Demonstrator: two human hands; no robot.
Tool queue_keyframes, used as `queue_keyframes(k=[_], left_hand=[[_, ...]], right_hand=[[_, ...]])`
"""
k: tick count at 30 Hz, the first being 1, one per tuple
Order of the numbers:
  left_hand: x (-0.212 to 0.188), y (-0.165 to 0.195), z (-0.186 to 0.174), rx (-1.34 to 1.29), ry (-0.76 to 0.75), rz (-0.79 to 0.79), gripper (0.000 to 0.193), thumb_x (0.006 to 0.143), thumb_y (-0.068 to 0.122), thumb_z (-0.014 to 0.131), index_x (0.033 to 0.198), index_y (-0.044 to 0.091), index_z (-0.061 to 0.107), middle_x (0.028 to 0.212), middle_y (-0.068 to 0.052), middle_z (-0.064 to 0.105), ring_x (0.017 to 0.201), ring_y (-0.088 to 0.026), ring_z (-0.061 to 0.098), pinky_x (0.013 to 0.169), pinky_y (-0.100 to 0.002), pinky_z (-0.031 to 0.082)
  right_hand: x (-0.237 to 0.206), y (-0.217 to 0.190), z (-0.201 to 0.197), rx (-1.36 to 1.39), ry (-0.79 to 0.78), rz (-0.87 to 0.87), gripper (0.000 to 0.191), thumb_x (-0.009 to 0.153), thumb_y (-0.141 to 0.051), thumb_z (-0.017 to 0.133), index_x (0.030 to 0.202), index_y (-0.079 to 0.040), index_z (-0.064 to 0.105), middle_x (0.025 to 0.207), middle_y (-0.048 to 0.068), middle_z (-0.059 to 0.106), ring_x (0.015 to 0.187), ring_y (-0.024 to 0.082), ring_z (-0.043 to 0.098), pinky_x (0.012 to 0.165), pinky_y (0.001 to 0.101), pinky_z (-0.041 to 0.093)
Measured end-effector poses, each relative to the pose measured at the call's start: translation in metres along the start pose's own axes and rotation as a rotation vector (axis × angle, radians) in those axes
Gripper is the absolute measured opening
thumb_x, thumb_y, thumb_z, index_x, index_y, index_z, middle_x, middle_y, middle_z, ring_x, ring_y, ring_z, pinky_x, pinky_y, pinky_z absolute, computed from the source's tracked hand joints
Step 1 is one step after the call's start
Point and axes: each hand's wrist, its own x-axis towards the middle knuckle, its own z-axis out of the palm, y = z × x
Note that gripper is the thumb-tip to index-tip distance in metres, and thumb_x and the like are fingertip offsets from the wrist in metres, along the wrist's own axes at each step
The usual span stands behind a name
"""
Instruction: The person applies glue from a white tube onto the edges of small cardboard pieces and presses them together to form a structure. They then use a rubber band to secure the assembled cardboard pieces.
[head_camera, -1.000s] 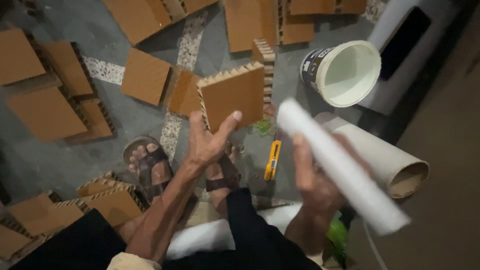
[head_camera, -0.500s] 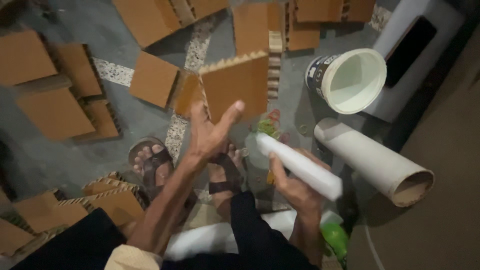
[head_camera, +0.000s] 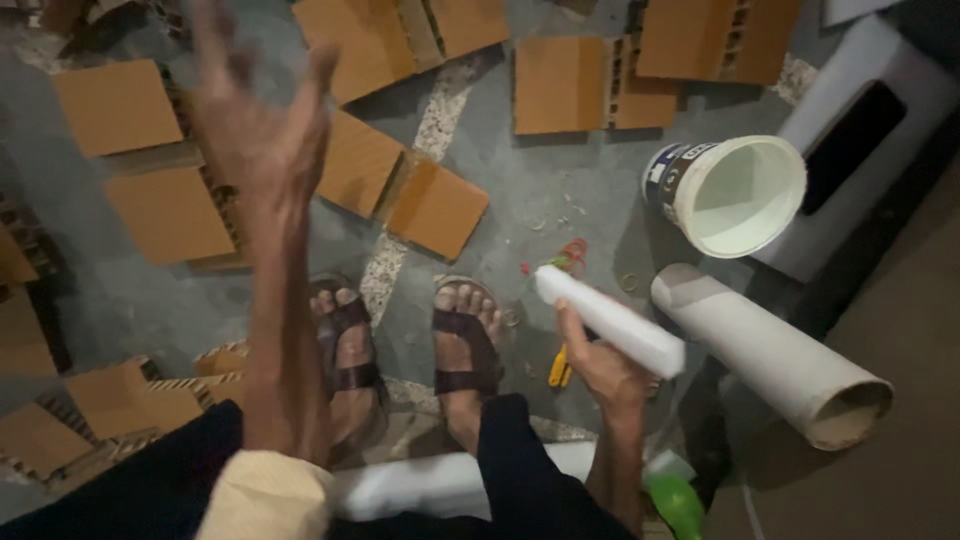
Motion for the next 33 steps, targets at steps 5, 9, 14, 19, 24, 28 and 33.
queue_keyframes(k=[5, 9, 14, 19, 24, 28, 33], left_hand=[[-0.055, -0.074, -0.073, 0.986, -0.041, -0.553, 0.106, 0.098, 0.075, 0.065, 0.165, 0.006, 0.022, 0.17, -0.032, 0.016, 0.155, -0.047, 0.023, 0.111, -0.084, 0.005], [-0.075, -0.109, -0.092, 0.857, -0.035, -0.822, 0.127, 0.082, 0.073, 0.076, 0.167, 0.004, 0.012, 0.164, -0.032, 0.024, 0.152, -0.048, 0.03, 0.114, -0.083, 0.003], [-0.072, -0.106, -0.106, 1.005, 0.08, -0.671, 0.131, 0.074, 0.078, 0.087, 0.155, -0.003, 0.024, 0.145, -0.029, 0.04, 0.134, -0.045, 0.043, 0.107, -0.08, 0.011], [-0.067, -0.057, -0.125, 0.707, 0.193, -0.223, 0.079, 0.088, 0.047, 0.084, 0.139, -0.002, 0.048, 0.126, -0.021, 0.057, 0.114, -0.034, 0.061, 0.095, -0.046, 0.056], [-0.06, 0.022, -0.1, 0.162, 0.03, -0.18, 0.016, 0.112, 0.013, 0.059, 0.121, 0.0, 0.06, 0.112, -0.01, 0.064, 0.099, -0.025, 0.064, 0.09, -0.036, 0.053], [-0.059, 0.06, -0.089, -0.361, -0.053, -0.411, 0.017, 0.111, 0.009, 0.06, 0.125, 0.0, 0.058, 0.115, -0.008, 0.062, 0.107, -0.02, 0.065, 0.098, -0.033, 0.057], [-0.056, 0.054, -0.09, -0.536, -0.149, -0.546, 0.038, 0.1, 0.013, 0.066, 0.135, 0.003, 0.056, 0.121, -0.011, 0.068, 0.107, -0.02, 0.069, 0.088, -0.031, 0.058]], right_hand=[[0.009, 0.008, -0.011, -0.137, 0.002, 0.031, 0.032, 0.088, -0.035, 0.084, 0.097, -0.006, 0.075, 0.085, 0.009, 0.074, 0.072, 0.024, 0.071, 0.067, 0.0352, 0.056], [0.012, 0.005, -0.013, -0.178, 0.007, -0.001, 0.03, 0.09, -0.036, 0.084, 0.095, -0.008, 0.076, 0.084, 0.007, 0.074, 0.071, 0.024, 0.071, 0.066, 0.0354, 0.056], [0.008, 0.009, -0.014, -0.079, 0.049, 0.014, 0.031, 0.092, -0.032, 0.085, 0.104, -0.006, 0.073, 0.094, 0.008, 0.075, 0.079, 0.022, 0.072, 0.072, 0.0333, 0.057], [0.024, 0.04, -0.038, 0.001, 0.343, 0.004, 0.041, 0.097, -0.025, 0.09, 0.114, -0.002, 0.062, 0.105, 0.014, 0.067, 0.094, 0.027, 0.066, 0.088, 0.0366, 0.056], [0.054, 0.066, -0.064, 0.059, 0.488, 0.419, 0.045, 0.093, -0.032, 0.091, 0.118, -0.002, 0.069, 0.111, 0.012, 0.076, 0.101, 0.026, 0.073, 0.093, 0.0366, 0.056], [0.1, 0.088, -0.061, -0.045, 0.382, 0.425, 0.038, 0.09, -0.027, 0.088, 0.113, -0.001, 0.075, 0.11, 0.014, 0.077, 0.102, 0.026, 0.075, 0.092, 0.0374, 0.057], [0.146, 0.111, -0.022, 0.158, 0.199, 0.378, 0.029, 0.076, -0.017, 0.081, 0.1, -0.001, 0.078, 0.092, 0.011, 0.081, 0.084, 0.025, 0.081, 0.078, 0.0363, 0.062]])
